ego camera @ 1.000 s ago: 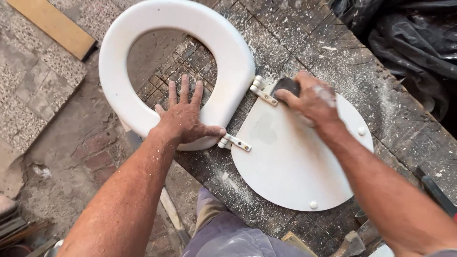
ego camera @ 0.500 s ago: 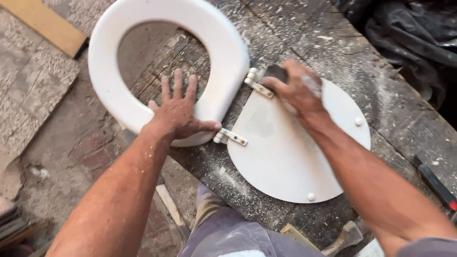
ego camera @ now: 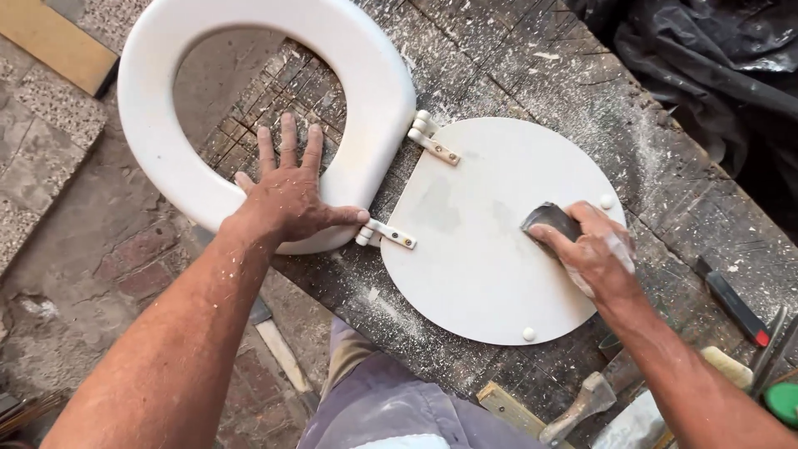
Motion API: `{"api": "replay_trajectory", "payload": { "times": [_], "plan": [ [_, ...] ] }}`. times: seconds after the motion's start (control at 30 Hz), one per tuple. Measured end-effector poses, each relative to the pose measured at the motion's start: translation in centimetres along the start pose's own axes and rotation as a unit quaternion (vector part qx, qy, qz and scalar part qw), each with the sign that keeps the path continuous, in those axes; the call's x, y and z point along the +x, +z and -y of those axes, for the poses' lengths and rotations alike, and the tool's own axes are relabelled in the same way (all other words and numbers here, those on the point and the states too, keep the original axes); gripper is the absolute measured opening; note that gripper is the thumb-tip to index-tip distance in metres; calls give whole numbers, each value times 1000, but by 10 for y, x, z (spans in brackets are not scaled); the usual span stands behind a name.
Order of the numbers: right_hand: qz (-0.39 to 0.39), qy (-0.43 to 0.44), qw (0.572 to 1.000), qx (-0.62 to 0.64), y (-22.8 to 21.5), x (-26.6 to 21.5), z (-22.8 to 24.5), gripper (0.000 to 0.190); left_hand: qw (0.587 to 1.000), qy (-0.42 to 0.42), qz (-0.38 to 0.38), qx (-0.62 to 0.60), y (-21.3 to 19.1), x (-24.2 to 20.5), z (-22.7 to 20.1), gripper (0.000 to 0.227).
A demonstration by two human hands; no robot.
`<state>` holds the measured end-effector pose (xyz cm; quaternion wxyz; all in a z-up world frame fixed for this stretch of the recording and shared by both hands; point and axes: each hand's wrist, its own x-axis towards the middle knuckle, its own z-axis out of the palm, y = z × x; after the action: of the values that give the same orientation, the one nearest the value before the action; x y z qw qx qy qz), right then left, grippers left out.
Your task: The person sands the surface of a white toilet seat lid using a sanding block and a sanding brush. They work on the lid while it is attached to the seat, which rests on a wooden workbench.
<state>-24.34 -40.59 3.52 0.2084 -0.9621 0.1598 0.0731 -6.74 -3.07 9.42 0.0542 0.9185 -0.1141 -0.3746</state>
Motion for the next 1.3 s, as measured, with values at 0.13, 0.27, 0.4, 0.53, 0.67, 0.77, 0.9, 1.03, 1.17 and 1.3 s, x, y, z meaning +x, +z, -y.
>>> {"api": "replay_trajectory", "payload": {
  "times": [0.13, 0.27, 0.4, 0.53, 0.67, 0.77, 0.9, 1.03, 1.17, 1.3],
  "plan": [
    [-40, -34, 998, -21, 2, 18, 39, 51, 1000, 3, -1, 3, 3, 3, 1, 137],
    [13, -26, 997, 75, 15, 55, 80, 54, 1000, 2, -10, 12, 4, 5, 2, 137],
    [22, -4, 999, 38, 7, 37, 73, 59, 1000, 6, -16, -12, 4, 5, 2, 137],
    [2, 30, 998, -53, 5, -2, 21, 58, 1000, 3, -9, 0, 2, 6, 2, 136],
    [-37, 30, 999, 17, 10, 1, 29, 52, 1000, 2, -1, -3, 3, 5, 1, 139],
    [-32, 9, 998, 60, 11, 36, 72, 56, 1000, 2, -2, -4, 2, 3, 0, 138],
    [21, 3, 998, 66, 12, 58, 86, 59, 1000, 7, -9, -9, 1, 4, 0, 138],
    [60, 51, 997, -15, -5, 3, 41, 63, 1000, -2, -4, -12, 4, 3, 1, 139],
    [63, 118, 989, -55, -1, -29, -2, 60, 1000, 9, -19, -11, 2, 2, 2, 137],
    [-8, 36, 999, -19, 4, 7, 48, 53, 1000, 10, -24, -5, 8, 5, 2, 138]
  ]
}}
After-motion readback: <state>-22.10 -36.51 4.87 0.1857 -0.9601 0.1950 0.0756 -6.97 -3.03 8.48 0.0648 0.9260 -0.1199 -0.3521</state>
